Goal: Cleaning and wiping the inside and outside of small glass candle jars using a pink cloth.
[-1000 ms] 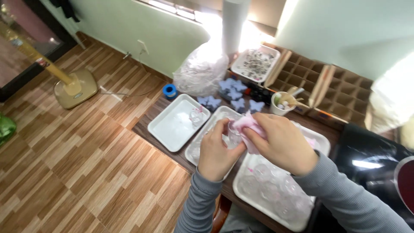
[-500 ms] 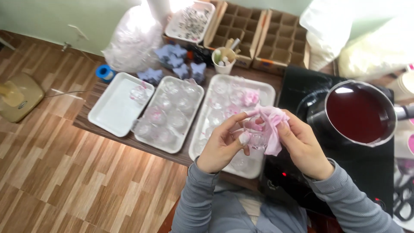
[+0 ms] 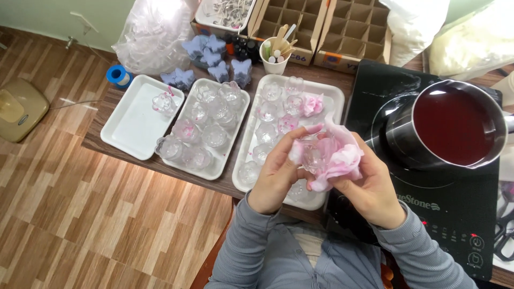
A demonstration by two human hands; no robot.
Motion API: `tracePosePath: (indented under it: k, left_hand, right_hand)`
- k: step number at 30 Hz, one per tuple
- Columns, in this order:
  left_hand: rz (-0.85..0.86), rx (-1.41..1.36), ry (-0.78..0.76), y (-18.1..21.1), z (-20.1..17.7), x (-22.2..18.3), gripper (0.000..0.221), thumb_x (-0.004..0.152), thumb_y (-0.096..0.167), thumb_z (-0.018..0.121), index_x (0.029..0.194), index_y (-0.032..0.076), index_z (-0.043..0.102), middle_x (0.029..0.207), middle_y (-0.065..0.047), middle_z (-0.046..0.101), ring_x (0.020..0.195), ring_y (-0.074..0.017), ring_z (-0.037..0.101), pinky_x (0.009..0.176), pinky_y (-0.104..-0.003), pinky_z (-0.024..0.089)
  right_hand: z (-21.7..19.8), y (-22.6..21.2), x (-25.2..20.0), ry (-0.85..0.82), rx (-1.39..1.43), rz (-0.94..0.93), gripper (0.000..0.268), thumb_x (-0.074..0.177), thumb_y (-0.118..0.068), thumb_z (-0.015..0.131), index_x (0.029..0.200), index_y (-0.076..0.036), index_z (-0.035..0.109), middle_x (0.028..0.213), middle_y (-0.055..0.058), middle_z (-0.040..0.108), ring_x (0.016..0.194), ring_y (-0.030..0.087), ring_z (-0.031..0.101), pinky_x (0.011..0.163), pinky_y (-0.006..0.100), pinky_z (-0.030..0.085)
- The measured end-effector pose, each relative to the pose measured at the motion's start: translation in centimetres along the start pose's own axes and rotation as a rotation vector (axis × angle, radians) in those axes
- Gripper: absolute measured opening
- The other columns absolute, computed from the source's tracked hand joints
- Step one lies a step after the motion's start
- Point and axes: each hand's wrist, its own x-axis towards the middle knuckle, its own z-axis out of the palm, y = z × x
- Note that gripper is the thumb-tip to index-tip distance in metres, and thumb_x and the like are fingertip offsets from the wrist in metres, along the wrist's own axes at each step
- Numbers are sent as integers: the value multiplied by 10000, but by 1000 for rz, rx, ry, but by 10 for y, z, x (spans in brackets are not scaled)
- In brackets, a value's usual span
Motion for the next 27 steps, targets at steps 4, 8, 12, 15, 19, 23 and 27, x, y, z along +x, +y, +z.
tracePosePath:
  k: [4, 8, 12, 15, 19, 23, 27]
  left_hand:
    - [75, 25, 20, -17, -10, -2, 472, 1107, 147, 530, 1538, 64, 358, 1502, -110, 518, 1215, -141, 622, 923, -301, 568]
    - [202, 63, 37, -28, -11, -4, 458, 1140, 178, 559, 1535, 45, 370, 1416, -114, 560, 1212, -149, 609, 1000, -292, 540]
    - [213, 72, 67, -29, -9, -5, 508, 1097, 192, 579, 1526, 63, 340, 1393, -69, 543, 1162, -147, 607, 948, -279, 538]
    - [266, 115, 51, -33, -10, -8, 474, 1147, 210, 561, 1551, 51, 368, 1423, -86, 550, 1277, -154, 589, 1090, -295, 514]
    - [277, 120, 46, -31, -10, -8, 470, 1161, 231, 554, 1561, 55, 382, 1395, -90, 552, 1229, -126, 580, 1066, -285, 513]
    - [215, 58, 60, -29, -6, -8, 475, 1124, 247, 559, 1531, 65, 397, 1408, -67, 564, 1053, -104, 582, 826, -246, 501]
    - [191, 82, 47, -18, 0, -10, 437, 1135, 255, 563, 1497, 47, 438, 1337, -51, 593, 1005, -89, 569, 812, -243, 488]
  right_hand:
    - [7, 8, 2, 19, -94, -48, 744, 955, -116, 692, 1596, 22, 341, 1420, 85, 563, 1273, 139, 559, 1074, 301, 473]
    - [24, -1, 10, 57, -180, -139, 666, 994, -124, 621, 1577, 50, 351, 1468, 121, 555, 1304, 168, 560, 1106, 312, 457]
    - [35, -1, 16, 170, -576, -342, 504, 1085, -224, 502, 1495, 67, 478, 1403, 149, 611, 1240, 221, 654, 1073, 324, 505]
    - [43, 1, 17, 188, -604, -433, 490, 1145, -272, 463, 1475, 91, 477, 1398, 176, 588, 1203, 256, 663, 995, 309, 526]
    - [49, 7, 17, 215, -509, -394, 495, 1143, -265, 445, 1474, 101, 467, 1389, 191, 566, 1151, 234, 653, 970, 308, 536]
    - [50, 8, 18, 297, -344, -275, 464, 1129, -268, 416, 1417, 84, 507, 1285, 142, 588, 961, 146, 646, 795, 246, 538]
    - [42, 23, 15, 266, -445, -391, 417, 1176, -255, 408, 1414, 73, 505, 1248, 113, 582, 1077, 144, 623, 937, 237, 516]
